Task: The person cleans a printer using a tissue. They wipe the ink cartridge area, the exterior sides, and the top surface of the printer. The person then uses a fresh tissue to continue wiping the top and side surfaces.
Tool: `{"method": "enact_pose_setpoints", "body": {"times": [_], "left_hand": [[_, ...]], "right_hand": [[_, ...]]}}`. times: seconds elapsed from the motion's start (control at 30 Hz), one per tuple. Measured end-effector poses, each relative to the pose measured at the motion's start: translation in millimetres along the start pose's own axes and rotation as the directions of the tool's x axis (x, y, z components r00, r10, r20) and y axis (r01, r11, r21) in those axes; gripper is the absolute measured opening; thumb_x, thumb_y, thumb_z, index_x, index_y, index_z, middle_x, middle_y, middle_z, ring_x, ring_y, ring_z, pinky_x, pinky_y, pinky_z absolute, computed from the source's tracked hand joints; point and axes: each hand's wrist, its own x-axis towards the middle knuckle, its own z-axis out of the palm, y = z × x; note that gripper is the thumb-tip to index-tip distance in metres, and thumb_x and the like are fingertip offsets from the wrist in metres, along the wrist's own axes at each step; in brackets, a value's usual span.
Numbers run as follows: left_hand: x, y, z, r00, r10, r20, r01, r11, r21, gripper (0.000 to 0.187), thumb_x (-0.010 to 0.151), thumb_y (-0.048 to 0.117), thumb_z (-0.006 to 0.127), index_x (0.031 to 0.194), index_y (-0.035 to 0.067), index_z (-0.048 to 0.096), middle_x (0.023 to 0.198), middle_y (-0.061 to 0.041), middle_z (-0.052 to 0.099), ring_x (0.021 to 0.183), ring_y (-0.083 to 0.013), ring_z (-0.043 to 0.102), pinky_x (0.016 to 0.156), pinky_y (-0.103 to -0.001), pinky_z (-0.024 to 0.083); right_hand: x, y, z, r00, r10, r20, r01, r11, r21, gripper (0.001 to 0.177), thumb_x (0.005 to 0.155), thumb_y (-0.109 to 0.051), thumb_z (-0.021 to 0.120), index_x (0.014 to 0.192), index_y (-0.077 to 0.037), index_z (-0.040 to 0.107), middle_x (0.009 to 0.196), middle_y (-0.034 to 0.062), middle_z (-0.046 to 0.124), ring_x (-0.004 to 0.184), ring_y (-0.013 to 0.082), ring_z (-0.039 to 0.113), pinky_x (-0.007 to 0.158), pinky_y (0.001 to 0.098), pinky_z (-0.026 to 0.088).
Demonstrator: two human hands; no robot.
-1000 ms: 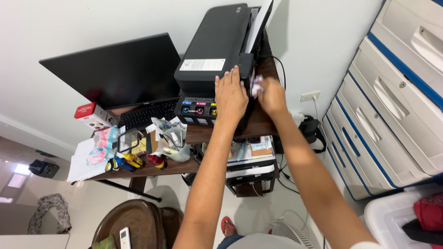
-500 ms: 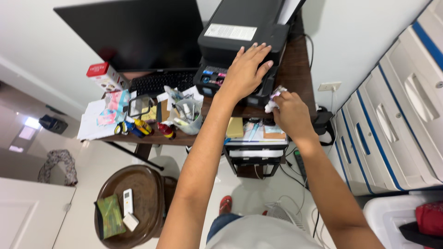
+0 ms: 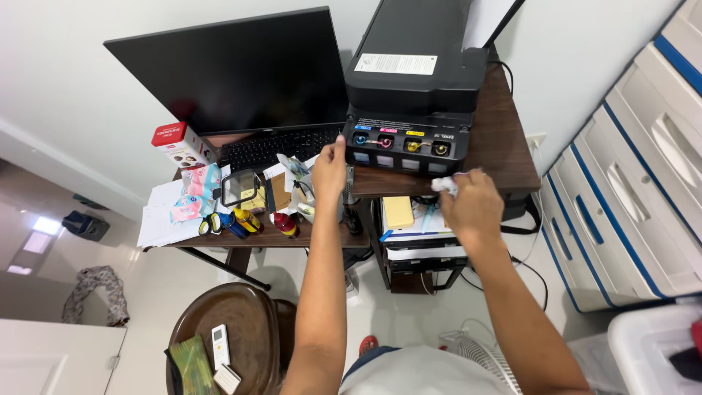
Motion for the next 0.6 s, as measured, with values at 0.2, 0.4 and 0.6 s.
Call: {"method": "enact_pose_setpoints", "body": {"times": [0.2,0.4,0.6], "left_hand": [[20,-9,-1,0.960,-0.159,0.230,0.233,0.911,-0.342,0.060,0.083,0.061,0.070,0.100,0.003,0.071,0.084,-0.007,0.071,0.069,-0.0184,0.069,0.061,-0.032,0.058],[36,-16,4,0.918,-0.123,0.378,0.305,0.827,-0.472,0.058,0.086,0.056,0.073,0.102,0.001,0.063,0.078,-0.005,0.063,0.060,-0.0132,0.062,0.054,-0.028,0.055],[41,-15,5,0.907,-0.083,0.413,0.285,0.843,-0.456,0.056,0.085,0.055,0.070,0.112,0.005,0.068,0.081,-0.003,0.064,0.061,-0.0115,0.059,0.058,-0.027,0.056]], "right_hand": [[5,-68,52,0.987,-0.156,-0.031,0.157,0.987,0.044,0.032,0.077,-0.016,0.076,0.103,0.000,0.074,0.102,0.0145,0.068,0.102,0.0334,0.065,0.100,0.0462,0.052],[25,-132,85,0.976,-0.218,0.031,0.206,0.954,0.216,0.021,0.083,-0.011,0.073,0.101,0.000,0.072,0.104,0.0132,0.067,0.102,0.0319,0.064,0.091,0.0424,0.053],[16,-123,82,0.985,-0.175,-0.012,0.173,0.961,0.218,0.030,0.079,-0.012,0.078,0.107,-0.003,0.073,0.106,0.0113,0.067,0.105,0.0310,0.063,0.090,0.0418,0.053]]}}
